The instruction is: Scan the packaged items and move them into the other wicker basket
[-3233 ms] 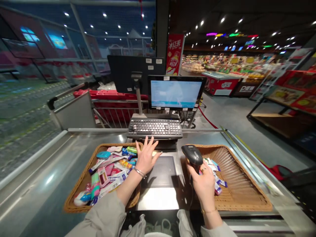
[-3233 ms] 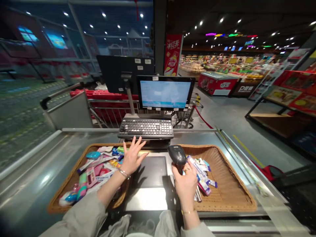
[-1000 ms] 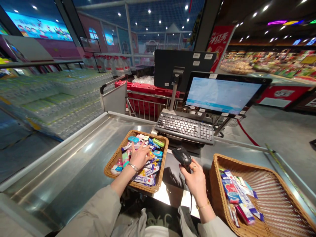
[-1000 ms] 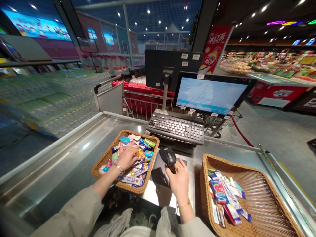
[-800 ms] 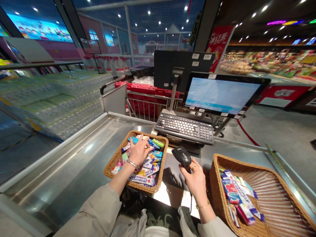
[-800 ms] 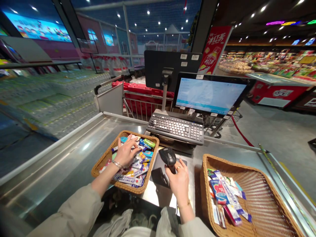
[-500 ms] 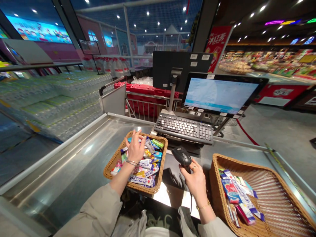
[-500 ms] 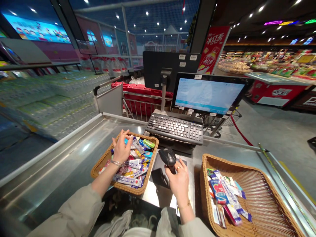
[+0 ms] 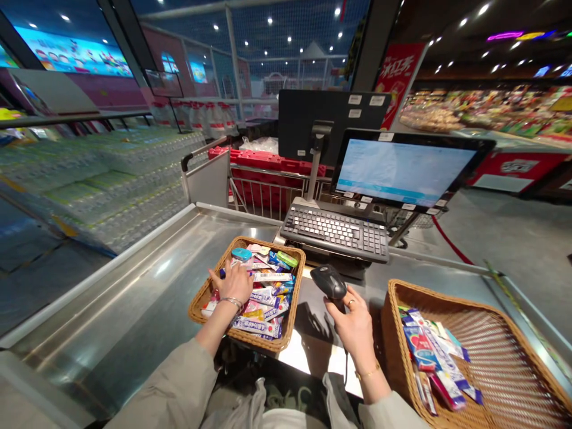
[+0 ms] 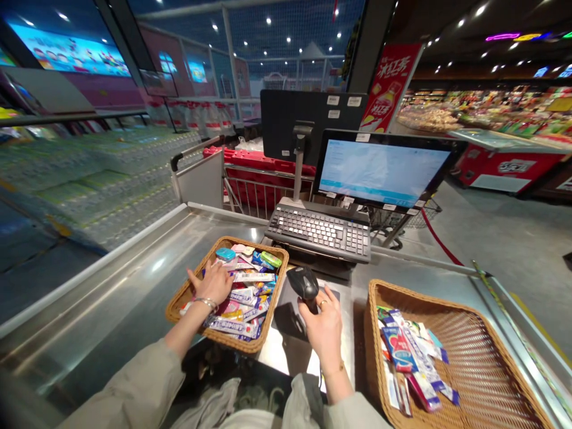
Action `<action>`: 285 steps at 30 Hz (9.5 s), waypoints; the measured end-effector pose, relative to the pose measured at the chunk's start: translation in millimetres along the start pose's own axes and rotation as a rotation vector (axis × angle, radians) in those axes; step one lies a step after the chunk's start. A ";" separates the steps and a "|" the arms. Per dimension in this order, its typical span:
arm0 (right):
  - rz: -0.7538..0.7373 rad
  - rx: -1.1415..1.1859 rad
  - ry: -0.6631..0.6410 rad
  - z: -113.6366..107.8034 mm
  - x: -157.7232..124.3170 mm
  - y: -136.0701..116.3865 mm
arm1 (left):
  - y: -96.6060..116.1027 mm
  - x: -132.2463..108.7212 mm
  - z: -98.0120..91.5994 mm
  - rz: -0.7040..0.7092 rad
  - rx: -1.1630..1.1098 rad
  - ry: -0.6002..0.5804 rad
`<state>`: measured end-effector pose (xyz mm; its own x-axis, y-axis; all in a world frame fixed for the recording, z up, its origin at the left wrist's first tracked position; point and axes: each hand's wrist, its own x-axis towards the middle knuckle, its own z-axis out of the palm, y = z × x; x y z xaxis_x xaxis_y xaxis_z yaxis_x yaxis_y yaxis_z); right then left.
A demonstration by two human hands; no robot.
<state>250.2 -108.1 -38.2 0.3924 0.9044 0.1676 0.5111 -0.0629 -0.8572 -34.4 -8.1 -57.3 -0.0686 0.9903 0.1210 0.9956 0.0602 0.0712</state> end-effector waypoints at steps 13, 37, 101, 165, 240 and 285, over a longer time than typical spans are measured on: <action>-0.001 -0.027 -0.007 0.9 2.5 -0.4 | -1.9 1.0 10.6 0.142 0.016 0.011; 0.042 0.002 -0.006 -5.4 -0.6 -1.9 | 33.4 22.3 14.2 0.171 0.153 -0.115; -0.030 0.005 -0.016 -5.3 -5.9 -0.5 | -4.5 41.1 -61.0 0.478 -0.048 -0.186; -0.155 -0.088 0.137 -30.9 -27.5 11.4 | 100.3 -5.6 -32.3 0.620 -0.148 0.291; -0.130 -0.210 0.372 -70.8 -32.8 33.4 | 171.2 -6.6 -45.2 0.791 -0.285 0.361; 0.200 -0.155 0.803 -161.7 -59.5 72.8 | 332.1 -52.0 -27.8 1.125 -0.426 0.135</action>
<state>387.7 -234.8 -31.8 0.8816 0.2989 0.3653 0.4502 -0.3005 -0.8408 298.1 -43.1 -12.4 0.7910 0.4396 0.4255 0.4038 -0.8976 0.1767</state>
